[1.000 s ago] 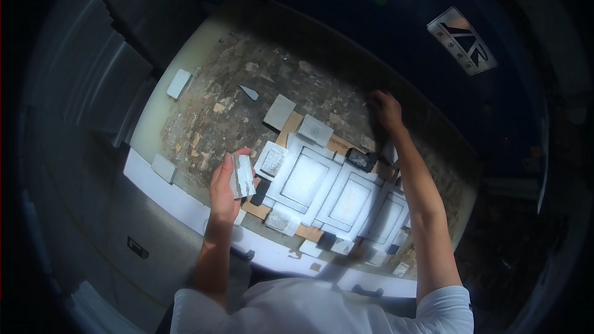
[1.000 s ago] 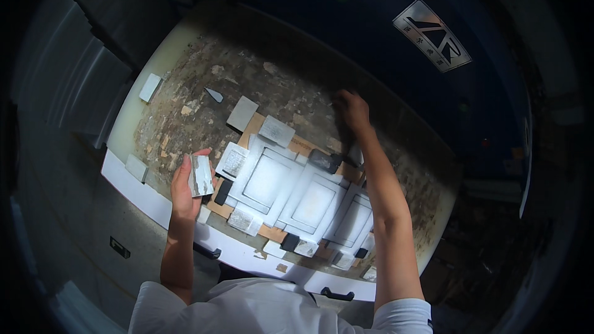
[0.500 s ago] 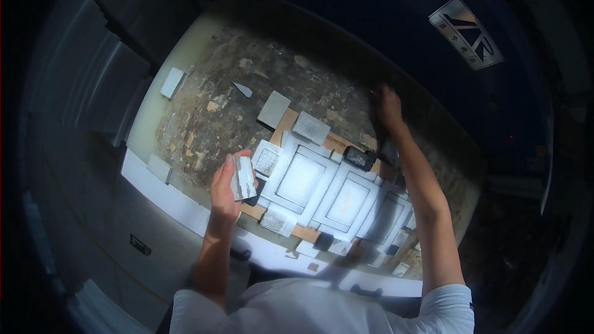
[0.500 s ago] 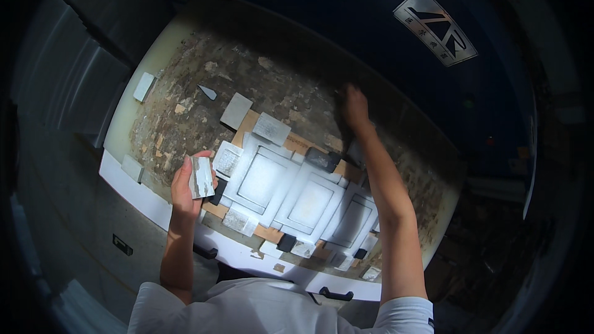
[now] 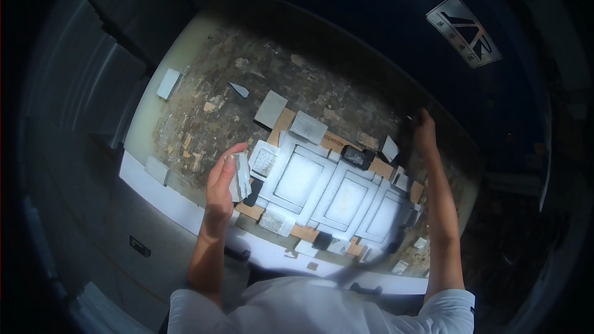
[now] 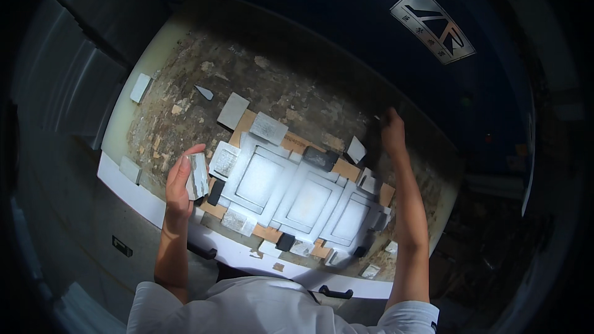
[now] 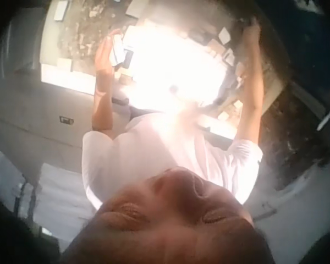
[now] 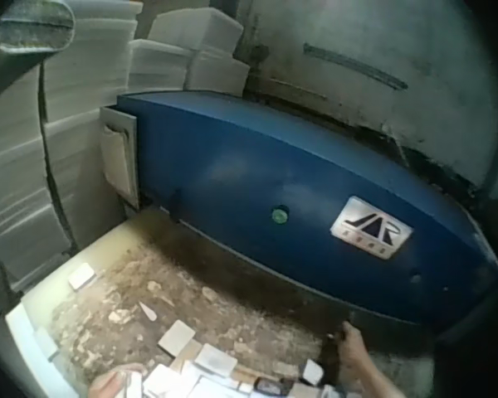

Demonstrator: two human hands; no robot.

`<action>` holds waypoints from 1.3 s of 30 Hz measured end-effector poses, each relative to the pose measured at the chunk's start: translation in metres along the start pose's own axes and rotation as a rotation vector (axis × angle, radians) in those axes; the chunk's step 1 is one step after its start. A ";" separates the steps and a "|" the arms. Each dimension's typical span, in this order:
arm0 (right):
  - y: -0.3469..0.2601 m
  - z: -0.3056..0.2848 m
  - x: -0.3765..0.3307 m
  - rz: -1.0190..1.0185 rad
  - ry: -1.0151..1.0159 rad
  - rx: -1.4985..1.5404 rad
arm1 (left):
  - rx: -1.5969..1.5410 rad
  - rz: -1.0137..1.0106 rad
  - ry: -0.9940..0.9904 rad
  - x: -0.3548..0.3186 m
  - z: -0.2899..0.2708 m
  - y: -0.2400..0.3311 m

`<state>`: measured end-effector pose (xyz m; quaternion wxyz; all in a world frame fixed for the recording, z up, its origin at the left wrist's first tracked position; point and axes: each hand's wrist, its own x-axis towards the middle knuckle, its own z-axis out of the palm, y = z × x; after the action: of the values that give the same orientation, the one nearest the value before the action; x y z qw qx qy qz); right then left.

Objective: The person arranges small rectangular tiles on a workbench, using tape to secure them in a specific pattern. They repeatedly pick up tiles, place them, and adjust their positions to form a layout.

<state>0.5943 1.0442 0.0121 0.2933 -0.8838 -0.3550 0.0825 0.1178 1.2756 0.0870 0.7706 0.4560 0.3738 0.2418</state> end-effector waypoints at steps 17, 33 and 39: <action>0.016 -0.159 -0.379 0.502 0.320 0.985 | 0.479 0.148 -0.470 0.219 0.224 -0.090; 0.040 -0.149 -0.588 0.715 0.882 1.427 | 1.598 0.693 -1.349 0.137 0.331 -0.111; 0.051 -0.147 -0.618 0.789 1.024 1.378 | 1.149 0.430 -1.119 0.144 0.338 -0.096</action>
<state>0.2218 0.5292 0.0638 0.8222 -0.5010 0.2685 -0.0309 0.4770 1.1571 0.0543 0.4269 0.8929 -0.0947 -0.1071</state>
